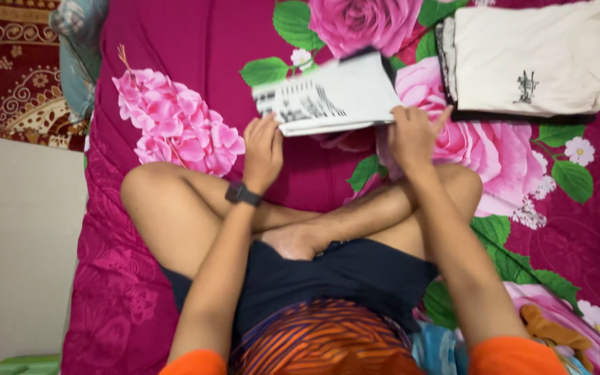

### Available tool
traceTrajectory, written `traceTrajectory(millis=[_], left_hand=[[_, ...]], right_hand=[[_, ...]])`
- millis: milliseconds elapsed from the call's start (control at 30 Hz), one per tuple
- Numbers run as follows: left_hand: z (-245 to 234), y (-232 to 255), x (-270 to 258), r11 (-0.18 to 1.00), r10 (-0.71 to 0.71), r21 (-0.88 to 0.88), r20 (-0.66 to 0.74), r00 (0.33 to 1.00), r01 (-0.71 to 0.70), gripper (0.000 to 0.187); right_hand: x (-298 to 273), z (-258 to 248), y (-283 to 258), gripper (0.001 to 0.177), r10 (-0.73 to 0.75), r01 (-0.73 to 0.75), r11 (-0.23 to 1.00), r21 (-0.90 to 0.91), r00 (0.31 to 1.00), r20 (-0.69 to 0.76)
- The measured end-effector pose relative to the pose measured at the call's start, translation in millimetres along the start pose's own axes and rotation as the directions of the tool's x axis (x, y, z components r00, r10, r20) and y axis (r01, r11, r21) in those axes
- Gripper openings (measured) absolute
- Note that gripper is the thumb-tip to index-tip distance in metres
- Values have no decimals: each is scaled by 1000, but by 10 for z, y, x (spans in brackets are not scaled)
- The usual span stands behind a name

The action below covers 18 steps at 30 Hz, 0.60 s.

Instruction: The person is folding several t-shirts on a floral bedspread while sitting cross-legged on a bed.

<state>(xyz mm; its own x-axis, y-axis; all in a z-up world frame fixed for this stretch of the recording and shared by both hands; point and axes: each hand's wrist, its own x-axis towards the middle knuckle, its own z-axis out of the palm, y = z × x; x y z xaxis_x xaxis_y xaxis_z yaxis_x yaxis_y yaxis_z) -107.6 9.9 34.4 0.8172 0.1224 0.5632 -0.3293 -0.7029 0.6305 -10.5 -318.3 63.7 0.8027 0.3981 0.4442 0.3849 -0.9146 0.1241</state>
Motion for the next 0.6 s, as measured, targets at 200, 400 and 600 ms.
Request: traceTrajectory(millis=[200,400,600], left_hand=[[-431,744,85,974,-167,-186,-192,967,131,16],[-838,1048,329,934,-257,-303,-195,947,191,11],[-925,1197,311,959,-158,-249,-84,984,133,12]], right_hand=[[118,-1085,169,18,-26,53,982,182,989,-146],[234,-1798,275,27,-286,235,875,424,956,60],[-65,-1925,487,13,-118,-114,828,550,922,368]])
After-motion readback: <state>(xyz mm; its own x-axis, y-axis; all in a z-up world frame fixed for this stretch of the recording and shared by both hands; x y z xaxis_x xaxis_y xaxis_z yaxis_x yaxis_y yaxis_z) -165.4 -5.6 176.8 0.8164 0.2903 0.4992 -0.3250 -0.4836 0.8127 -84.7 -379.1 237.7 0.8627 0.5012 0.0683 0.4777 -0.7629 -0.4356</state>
